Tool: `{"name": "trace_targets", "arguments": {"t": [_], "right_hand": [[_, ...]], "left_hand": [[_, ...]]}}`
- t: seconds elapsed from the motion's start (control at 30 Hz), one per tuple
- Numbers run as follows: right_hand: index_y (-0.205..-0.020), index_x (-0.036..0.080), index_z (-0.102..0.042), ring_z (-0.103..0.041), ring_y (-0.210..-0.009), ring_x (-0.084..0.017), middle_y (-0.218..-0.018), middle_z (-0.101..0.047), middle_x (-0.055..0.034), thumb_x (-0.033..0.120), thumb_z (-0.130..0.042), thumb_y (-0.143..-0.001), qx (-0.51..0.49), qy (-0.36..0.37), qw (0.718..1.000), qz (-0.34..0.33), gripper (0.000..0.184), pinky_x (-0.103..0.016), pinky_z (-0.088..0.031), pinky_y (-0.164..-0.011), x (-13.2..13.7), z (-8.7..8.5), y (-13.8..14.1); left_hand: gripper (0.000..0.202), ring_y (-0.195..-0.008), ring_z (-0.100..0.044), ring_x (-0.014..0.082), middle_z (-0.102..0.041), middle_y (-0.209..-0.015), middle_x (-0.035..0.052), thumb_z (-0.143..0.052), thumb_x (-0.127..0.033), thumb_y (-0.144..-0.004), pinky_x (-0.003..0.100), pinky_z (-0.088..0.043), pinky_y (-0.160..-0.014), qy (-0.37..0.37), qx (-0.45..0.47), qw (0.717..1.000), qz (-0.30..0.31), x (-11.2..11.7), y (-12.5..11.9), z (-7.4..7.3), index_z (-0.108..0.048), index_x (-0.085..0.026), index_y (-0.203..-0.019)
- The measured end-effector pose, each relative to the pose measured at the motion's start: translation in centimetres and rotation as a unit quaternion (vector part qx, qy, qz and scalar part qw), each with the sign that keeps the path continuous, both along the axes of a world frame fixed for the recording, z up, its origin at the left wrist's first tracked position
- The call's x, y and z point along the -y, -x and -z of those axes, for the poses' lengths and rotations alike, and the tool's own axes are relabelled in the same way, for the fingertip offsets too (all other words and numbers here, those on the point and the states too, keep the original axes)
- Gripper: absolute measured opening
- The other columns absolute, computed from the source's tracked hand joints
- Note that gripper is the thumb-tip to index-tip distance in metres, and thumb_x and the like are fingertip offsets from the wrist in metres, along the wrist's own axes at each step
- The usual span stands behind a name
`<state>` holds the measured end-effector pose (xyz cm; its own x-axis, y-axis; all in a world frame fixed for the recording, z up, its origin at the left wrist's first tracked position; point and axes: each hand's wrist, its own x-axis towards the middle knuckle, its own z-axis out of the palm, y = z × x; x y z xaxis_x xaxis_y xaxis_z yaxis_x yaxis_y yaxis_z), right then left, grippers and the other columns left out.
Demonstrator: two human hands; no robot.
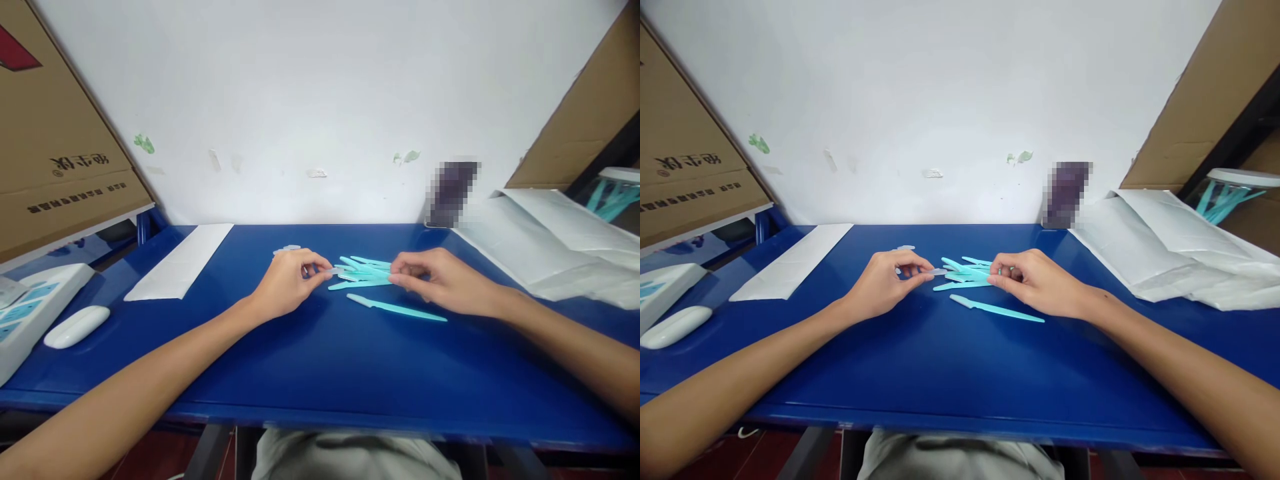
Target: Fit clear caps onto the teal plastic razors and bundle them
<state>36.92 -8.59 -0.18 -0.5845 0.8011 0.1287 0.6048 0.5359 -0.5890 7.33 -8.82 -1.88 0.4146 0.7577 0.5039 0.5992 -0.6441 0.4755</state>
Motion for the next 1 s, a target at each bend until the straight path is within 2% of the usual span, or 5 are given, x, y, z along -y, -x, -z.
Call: {"name": "trace_targets", "arguments": {"t": [0.4, 0.63, 0.73, 0.9, 1.0], "right_hand": [[-0.089, 0.020, -0.066, -0.054, -0.062, -0.014, -0.079, -0.067, -0.0030, 0.051, -0.048, -0.098, 0.044, -0.074, 0.995, -0.050, 0.036, -0.027, -0.041, -0.058, -0.8, 0.0, -0.7], [-0.086, 0.020, -0.062, -0.054, -0.066, -0.013, -0.081, -0.064, -0.0032, 0.043, -0.049, -0.099, 0.019, -0.145, 0.987, -0.071, 0.030, -0.027, -0.040, -0.062, 0.5, 0.2, 0.8], [-0.088, 0.020, -0.063, -0.055, -0.069, -0.014, -0.085, -0.062, -0.0040, 0.043, -0.047, -0.100, 0.063, -0.151, 0.983, -0.084, 0.031, -0.028, -0.040, -0.064, 0.8, 0.0, 0.8], [-0.087, 0.021, -0.068, -0.057, -0.068, -0.016, -0.085, -0.063, -0.0058, 0.048, -0.043, -0.100, 0.162, -0.136, 0.974, -0.079, 0.039, -0.030, -0.039, -0.063, 0.2, -0.3, -0.1], [-0.098, 0.021, -0.070, -0.059, -0.070, -0.017, -0.089, -0.066, -0.0071, 0.046, -0.039, -0.101, 0.186, -0.141, 0.971, -0.056, 0.040, -0.031, -0.039, -0.064, -0.7, 0.2, -0.6]], "left_hand": [[0.013, -0.065, -0.059, 0.0129, -0.072, -0.076, 0.0021, -0.070, -0.029, -0.088, 0.026, -0.048, -0.061, 0.048, 0.044, 0.998, -0.014, 0.1, -0.2, -0.2, -0.076, -0.018, -0.088], [0.011, -0.080, -0.065, 0.0145, -0.074, -0.089, 0.0033, -0.069, -0.027, -0.091, 0.027, -0.052, -0.074, 0.006, 0.020, 0.997, 0.081, 1.1, -1.2, 0.2, -0.073, -0.018, -0.096], [0.023, -0.096, -0.065, 0.0176, -0.072, -0.107, 0.0067, -0.060, -0.031, -0.097, 0.030, -0.052, -0.085, -0.036, -0.064, 0.991, 0.109, 0.4, -0.1, -0.1, -0.069, -0.019, -0.116], [0.033, -0.115, -0.055, 0.0281, -0.058, -0.131, 0.0143, -0.044, -0.022, -0.101, 0.044, -0.046, -0.093, -0.101, -0.315, 0.944, 0.019, -2.1, 3.9, -1.3, -0.068, -0.020, -0.124], [0.034, -0.118, -0.050, 0.0317, -0.054, -0.136, 0.0149, -0.043, -0.022, -0.102, 0.046, -0.043, -0.091, -0.091, -0.381, 0.920, 0.002, -2.7, 5.1, -1.4, -0.070, -0.024, -0.124]]}}
